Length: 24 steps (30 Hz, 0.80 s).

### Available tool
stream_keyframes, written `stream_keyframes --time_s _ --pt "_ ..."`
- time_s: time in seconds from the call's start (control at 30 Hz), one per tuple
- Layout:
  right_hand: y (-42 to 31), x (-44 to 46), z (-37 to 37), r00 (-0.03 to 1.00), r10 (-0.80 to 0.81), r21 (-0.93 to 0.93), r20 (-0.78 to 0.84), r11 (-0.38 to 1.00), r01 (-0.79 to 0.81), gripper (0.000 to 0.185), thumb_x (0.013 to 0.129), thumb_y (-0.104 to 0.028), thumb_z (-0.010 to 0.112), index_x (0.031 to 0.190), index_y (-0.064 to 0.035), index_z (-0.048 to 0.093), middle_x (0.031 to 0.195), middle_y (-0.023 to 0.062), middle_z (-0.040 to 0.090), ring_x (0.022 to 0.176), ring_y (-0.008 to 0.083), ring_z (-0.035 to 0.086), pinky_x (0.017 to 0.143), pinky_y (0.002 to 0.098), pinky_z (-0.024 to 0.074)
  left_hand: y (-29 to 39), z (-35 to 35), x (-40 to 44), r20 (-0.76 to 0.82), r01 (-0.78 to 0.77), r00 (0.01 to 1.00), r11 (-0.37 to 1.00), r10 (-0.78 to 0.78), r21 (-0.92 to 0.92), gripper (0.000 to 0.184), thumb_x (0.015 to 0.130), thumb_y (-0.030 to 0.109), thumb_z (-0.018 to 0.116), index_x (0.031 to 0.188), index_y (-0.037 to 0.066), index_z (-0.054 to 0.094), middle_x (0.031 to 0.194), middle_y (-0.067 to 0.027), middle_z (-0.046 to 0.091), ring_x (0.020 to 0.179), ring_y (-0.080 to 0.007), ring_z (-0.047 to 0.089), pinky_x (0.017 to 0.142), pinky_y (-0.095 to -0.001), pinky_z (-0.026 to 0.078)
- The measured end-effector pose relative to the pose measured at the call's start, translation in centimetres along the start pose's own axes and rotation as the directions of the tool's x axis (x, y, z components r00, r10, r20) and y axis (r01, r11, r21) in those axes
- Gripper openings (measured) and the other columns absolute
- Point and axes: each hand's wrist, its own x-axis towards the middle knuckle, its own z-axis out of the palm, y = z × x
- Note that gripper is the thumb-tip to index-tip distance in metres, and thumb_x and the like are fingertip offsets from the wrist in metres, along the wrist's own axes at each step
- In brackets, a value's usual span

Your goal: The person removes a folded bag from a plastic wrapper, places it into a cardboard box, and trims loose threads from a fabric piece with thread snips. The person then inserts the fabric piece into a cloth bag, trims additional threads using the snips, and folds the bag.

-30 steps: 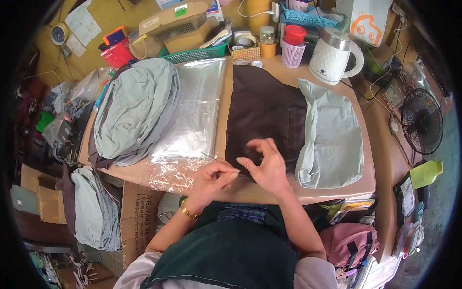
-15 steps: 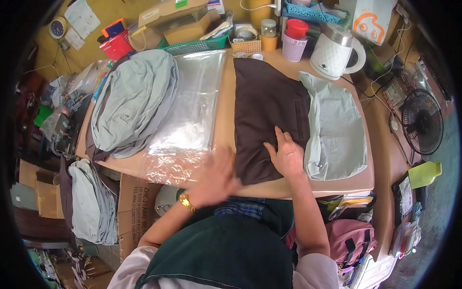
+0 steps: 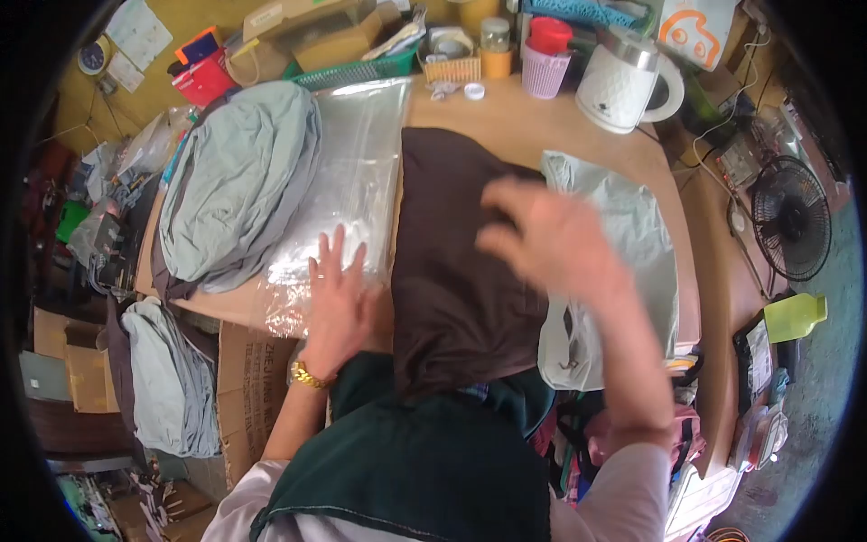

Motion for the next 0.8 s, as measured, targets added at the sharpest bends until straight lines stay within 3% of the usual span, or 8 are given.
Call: stream_keyframes --time_s 0.2,0.3,0.37,0.47,0.57,0.63,0.73,0.8 --pt "15.4 14.8 4.8 0.963 0.252 -0.243 0.092 0.944 -0.224 0.045 0.082 -0.031 0.069 0.116 -0.0035 0.064 0.108 0.0189 0.067 0.107 0.0352 0.063 0.092 0.0415 0.0478 2.3 1.4 -6.4 0.296 -0.281 0.87 0.889 0.395 -0.362 0.062 0.086 0.032 0.068 0.135 0.0 0.047 0.147 -0.02 0.038 0.137 -0.0319 0.039 0.111 -0.0463 0.03" --pt "16.0 16.0 6.6 0.929 0.37 -0.335 0.028 0.879 -0.34 0.048 0.084 -0.036 0.068 0.119 -0.0038 0.062 0.118 0.0184 0.064 0.112 0.0344 0.06 0.095 0.0417 0.046 -0.5 -0.1 -9.2 0.377 -0.023 0.874 0.801 0.306 -0.598 0.055 0.087 0.034 0.069 0.127 -0.001 0.054 0.125 -0.0182 0.058 0.12 -0.0263 0.055 0.102 -0.0368 0.041" --pt "13.8 17.0 6.7 0.937 0.34 -0.333 -0.087 0.876 -0.349 0.056 0.084 -0.043 0.068 0.123 -0.0042 0.059 0.129 0.0182 0.058 0.117 0.0337 0.057 0.099 0.043 0.0432 -0.4 -1.9 -9.3 0.772 0.654 0.621 0.633 -0.137 -0.414 0.037 0.091 0.027 0.067 0.112 -0.003 0.063 0.1 -0.0109 0.068 0.098 -0.0194 0.064 0.088 -0.0292 0.047" --pt "11.1 18.6 10.1 0.98 0.146 0.135 -0.139 0.983 -0.127 0.069 0.082 -0.052 0.068 0.128 -0.0026 0.056 0.134 0.0196 0.054 0.118 0.0347 0.055 0.103 0.0438 0.0403 1.6 1.5 -10.7 0.632 0.646 0.76 0.065 -0.151 -0.761 0.027 0.093 0.021 0.066 0.103 -0.004 0.068 0.087 -0.0031 0.069 0.089 -0.0125 0.063 0.084 -0.0253 0.046" --pt "6.2 16.5 11.2 0.996 0.062 0.189 -0.067 0.981 -0.048 0.069 0.082 -0.049 0.068 0.13 -0.0003 0.055 0.13 0.0201 0.057 0.118 0.0355 0.055 0.102 0.0412 0.0415 1.4 1.1 -8.4 0.742 0.736 0.64 0.117 0.201 -0.666 0.034 0.092 0.027 0.069 0.109 -0.002 0.067 0.102 -0.0037 0.069 0.091 -0.0126 0.06 0.086 -0.0252 0.046" --pt "4.9 16.9 7.8 0.765 -0.063 -0.089 0.641 0.984 0.155 0.066 0.084 -0.044 0.07 0.133 -0.0025 0.053 0.13 0.0194 0.058 0.116 0.0348 0.057 0.101 0.0409 0.0437 0.2 -1.0 -7.9 0.749 0.736 0.635 0.147 0.192 -0.661 0.043 0.085 0.027 0.074 0.112 -0.004 0.066 0.112 -0.0111 0.068 0.103 -0.0196 0.061 0.092 -0.0307 0.046" --pt "3.3 14.0 -2.9 0.985 -0.141 0.716 0.103 0.698 0.025 0.046 0.087 -0.028 0.069 0.12 0.0023 0.061 0.111 0.0148 0.067 0.104 0.0221 0.062 0.095 0.033 0.0462 -4.6 -6.2 -7.5 0.486 0.478 0.873 -0.25 0.034 -0.842 0.044 0.077 0.009 0.072 0.114 -0.012 0.063 0.132 -0.0216 0.055 0.12 -0.0318 0.056 0.105 -0.0402 0.039" --pt "4.2 17.5 -8.0 0.974 -0.119 0.63 -0.193 0.746 0.216 0.041 0.09 -0.022 0.066 0.122 0.0025 0.06 0.113 0.0096 0.066 0.101 0.0177 0.063 0.09 0.0321 0.0487 -5.7 -8.4 -4.8 0.307 0.288 0.952 -0.383 0.013 -0.878 0.061 0.072 0.016 0.073 0.12 -0.017 0.055 0.135 -0.0255 0.05 0.121 -0.0344 0.055 0.107 -0.0428 0.038"
